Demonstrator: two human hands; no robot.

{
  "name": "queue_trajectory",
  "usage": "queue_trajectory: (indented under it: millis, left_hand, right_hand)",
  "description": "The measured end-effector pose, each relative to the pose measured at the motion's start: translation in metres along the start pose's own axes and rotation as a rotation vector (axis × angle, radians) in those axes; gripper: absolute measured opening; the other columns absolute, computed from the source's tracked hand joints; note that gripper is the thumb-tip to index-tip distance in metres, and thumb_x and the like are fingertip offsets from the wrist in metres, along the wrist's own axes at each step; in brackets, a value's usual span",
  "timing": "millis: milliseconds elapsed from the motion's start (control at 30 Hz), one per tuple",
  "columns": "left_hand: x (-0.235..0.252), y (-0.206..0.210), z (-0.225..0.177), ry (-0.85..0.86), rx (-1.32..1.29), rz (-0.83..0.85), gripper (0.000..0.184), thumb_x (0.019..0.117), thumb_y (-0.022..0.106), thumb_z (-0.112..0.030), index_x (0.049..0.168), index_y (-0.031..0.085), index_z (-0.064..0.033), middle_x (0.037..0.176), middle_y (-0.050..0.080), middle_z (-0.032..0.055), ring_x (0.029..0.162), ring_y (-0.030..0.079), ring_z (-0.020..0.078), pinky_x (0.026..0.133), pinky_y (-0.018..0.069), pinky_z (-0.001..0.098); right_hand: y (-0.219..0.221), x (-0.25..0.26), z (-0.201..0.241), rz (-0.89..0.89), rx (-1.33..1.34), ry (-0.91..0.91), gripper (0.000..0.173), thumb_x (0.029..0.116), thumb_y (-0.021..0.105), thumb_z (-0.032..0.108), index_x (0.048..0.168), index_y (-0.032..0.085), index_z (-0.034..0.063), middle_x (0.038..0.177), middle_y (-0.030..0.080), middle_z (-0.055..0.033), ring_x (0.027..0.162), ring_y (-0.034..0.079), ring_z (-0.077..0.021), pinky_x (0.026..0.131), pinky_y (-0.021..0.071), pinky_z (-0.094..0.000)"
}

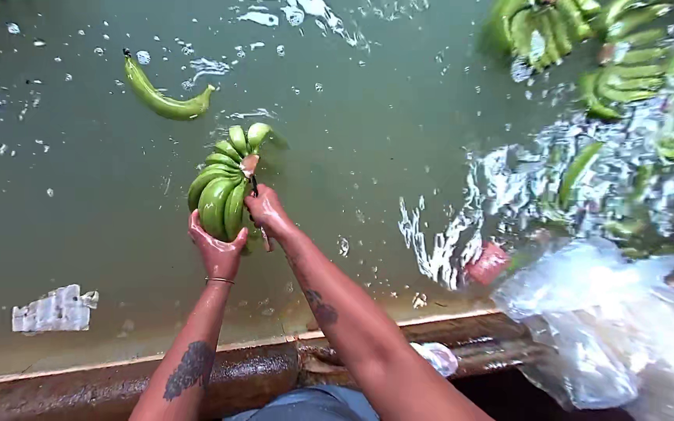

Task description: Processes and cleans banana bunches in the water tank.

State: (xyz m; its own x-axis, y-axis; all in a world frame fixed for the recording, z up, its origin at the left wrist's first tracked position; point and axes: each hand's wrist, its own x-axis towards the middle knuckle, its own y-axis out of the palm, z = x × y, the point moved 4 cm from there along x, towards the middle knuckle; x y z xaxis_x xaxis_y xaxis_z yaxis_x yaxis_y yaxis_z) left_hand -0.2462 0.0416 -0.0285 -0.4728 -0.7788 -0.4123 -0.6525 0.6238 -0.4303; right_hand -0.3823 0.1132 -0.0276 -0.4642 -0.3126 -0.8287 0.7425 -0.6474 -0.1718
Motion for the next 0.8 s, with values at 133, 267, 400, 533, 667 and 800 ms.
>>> queue_trajectory:
  millis: [133,267,400,533,667,800]
  left_hand:
    - [0.013,0.009,-0.006,-0.025,-0.051,0.074,0.113,0.0656,0.089,-0.023,0.156,0.025,-0.0059,0.153,0.037,0.0274,0.138,0.044,0.0363,0.111,0.0412,0.0511]
    - [0.011,0.013,-0.007,-0.104,-0.201,0.115,0.110,0.0697,0.087,-0.018,0.158,0.021,-0.0073,0.149,0.043,0.0258,0.132,0.052,0.0319,0.105,0.0484,0.0480]
    - [0.004,0.008,-0.009,-0.147,-0.262,0.116,0.110,0.0715,0.083,-0.023,0.158,0.018,-0.0039,0.147,0.045,0.0245,0.129,0.054,0.0268,0.102,0.0503,0.0424]
    - [0.003,0.013,-0.002,-0.158,-0.302,0.104,0.114,0.0693,0.083,-0.027,0.158,0.016,-0.0036,0.146,0.046,0.0237,0.125,0.056,0.0240,0.098,0.0533,0.0400]
    - [0.002,0.018,0.027,-0.067,-0.292,0.130,0.122,0.0604,0.085,-0.033,0.157,0.017,-0.0011,0.148,0.045,0.0228,0.130,0.053,0.0216,0.104,0.0496,0.0365]
    - [-0.008,0.014,0.038,0.067,-0.190,0.187,0.134,0.0533,0.086,-0.047,0.156,0.017,0.0048,0.150,0.042,0.0249,0.133,0.050,0.0198,0.109,0.0452,0.0327]
  right_hand:
    - [-0.033,-0.040,0.003,0.046,0.108,-0.086,0.014,0.1036,0.054,0.021,0.110,0.054,0.0077,0.067,0.045,-0.0024,0.047,0.041,-0.0102,0.043,0.0366,-0.0250]
    - [-0.079,-0.015,-0.001,-0.190,-0.064,-0.196,0.029,0.1022,0.062,0.025,0.116,0.057,-0.0004,0.084,0.058,-0.0148,0.067,0.056,-0.0246,0.062,0.0483,-0.0439]
    - [-0.071,0.002,0.014,-0.195,-0.452,-0.285,0.050,0.1119,0.037,0.040,0.133,0.054,-0.0021,0.110,0.069,-0.0279,0.106,0.068,-0.0466,0.087,0.0516,-0.0668]
    - [-0.055,0.019,0.006,-0.331,-0.538,-0.393,0.042,0.1129,0.034,0.031,0.130,0.056,-0.0004,0.106,0.070,-0.0269,0.098,0.070,-0.0474,0.077,0.0547,-0.0649]
    - [-0.027,0.000,-0.033,0.090,0.181,-0.123,0.030,0.1140,0.034,0.031,0.115,0.051,0.0057,0.070,0.049,-0.0044,0.052,0.048,-0.0118,0.047,0.0433,-0.0248]
    - [-0.030,-0.028,-0.062,0.434,0.726,0.135,0.031,0.1145,0.028,0.030,0.099,0.047,0.0114,0.061,0.043,0.0050,0.044,0.041,-0.0025,0.040,0.0362,-0.0154]
